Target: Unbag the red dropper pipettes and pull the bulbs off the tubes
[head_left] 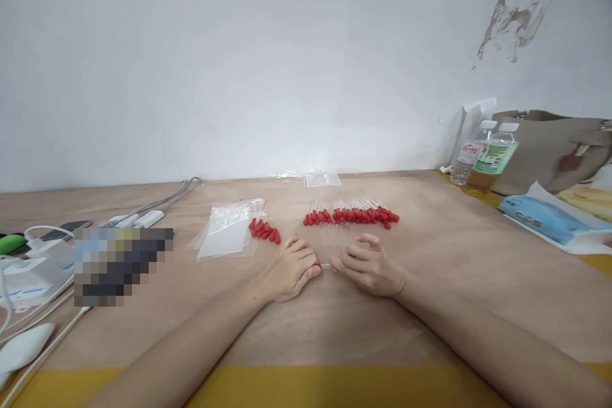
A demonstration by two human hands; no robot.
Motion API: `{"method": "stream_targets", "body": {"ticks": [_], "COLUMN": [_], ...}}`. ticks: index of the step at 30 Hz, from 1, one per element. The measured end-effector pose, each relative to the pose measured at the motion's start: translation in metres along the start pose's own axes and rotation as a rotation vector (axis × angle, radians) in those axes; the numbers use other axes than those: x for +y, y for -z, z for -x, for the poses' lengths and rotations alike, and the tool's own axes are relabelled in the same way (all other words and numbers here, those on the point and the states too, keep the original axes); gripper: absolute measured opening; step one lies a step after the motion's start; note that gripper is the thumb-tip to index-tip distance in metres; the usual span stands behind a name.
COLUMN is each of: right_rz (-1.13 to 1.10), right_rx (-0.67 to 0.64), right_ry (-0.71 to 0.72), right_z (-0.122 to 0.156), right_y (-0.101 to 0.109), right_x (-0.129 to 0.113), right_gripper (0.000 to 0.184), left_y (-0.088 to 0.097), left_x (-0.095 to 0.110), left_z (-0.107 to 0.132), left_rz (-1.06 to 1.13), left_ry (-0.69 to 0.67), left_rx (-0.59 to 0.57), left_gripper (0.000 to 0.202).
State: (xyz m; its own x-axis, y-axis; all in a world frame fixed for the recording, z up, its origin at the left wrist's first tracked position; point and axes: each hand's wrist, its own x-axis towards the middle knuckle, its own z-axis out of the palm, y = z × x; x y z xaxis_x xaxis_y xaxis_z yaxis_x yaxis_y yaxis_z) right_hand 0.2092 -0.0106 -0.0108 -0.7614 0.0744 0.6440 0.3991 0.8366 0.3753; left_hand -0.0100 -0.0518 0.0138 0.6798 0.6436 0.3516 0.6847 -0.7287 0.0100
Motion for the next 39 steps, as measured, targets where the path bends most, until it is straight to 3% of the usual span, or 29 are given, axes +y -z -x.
{"method": "stream_targets", "body": {"ticks": [7, 15, 17, 21, 28, 32, 37, 39], "right_rz": [0.028, 0.002, 0.019, 0.057, 0.115, 0.13, 0.153, 0.136], "right_rx": [0.039, 0.086, 0.121, 0.095, -0.074, -0.155, -0.153, -0.145], "right_ry": [0.07, 0.0, -0.097, -0.44, -0.686, -0.755, -0.717, -0.698], "right_z": [-0.001, 0.005, 0.007, 0.012, 0.019, 0.018, 0.02, 0.02], "right_y": [0.01, 0.014, 0.016, 0.009, -0.002, 0.0, -0.006, -0.01], "right_x": [0.0, 0.009, 0.017, 0.033, 0.041, 0.04, 0.037, 0.035], "right_gripper": [0.029, 0.028, 0.024, 0.019, 0.024, 0.02, 0.017, 0.019], "left_y": [0.001, -0.003, -0.004, 0.004, 0.027, 0.024, 0.021, 0.024], "left_x": [0.001, -0.006, -0.013, -0.032, -0.087, -0.111, -0.122, -0.122], "left_z": [0.003, 0.01, 0.014, 0.017, 0.023, 0.027, 0.024, 0.021], "left_rz": [0.025, -0.004, -0.022, -0.044, -0.22, -0.27, -0.335, -0.342], "left_ry": [-0.002, 0.027, 0.096, 0.311, 0.69, 0.848, 0.886, 0.873], "left_rx": [0.0, 0.035, 0.072, 0.195, 0.373, 0.298, 0.12, 0.109], "left_gripper": [0.029, 0.029, 0.031, 0.032, 0.03, 0.036, 0.029, 0.029]}}
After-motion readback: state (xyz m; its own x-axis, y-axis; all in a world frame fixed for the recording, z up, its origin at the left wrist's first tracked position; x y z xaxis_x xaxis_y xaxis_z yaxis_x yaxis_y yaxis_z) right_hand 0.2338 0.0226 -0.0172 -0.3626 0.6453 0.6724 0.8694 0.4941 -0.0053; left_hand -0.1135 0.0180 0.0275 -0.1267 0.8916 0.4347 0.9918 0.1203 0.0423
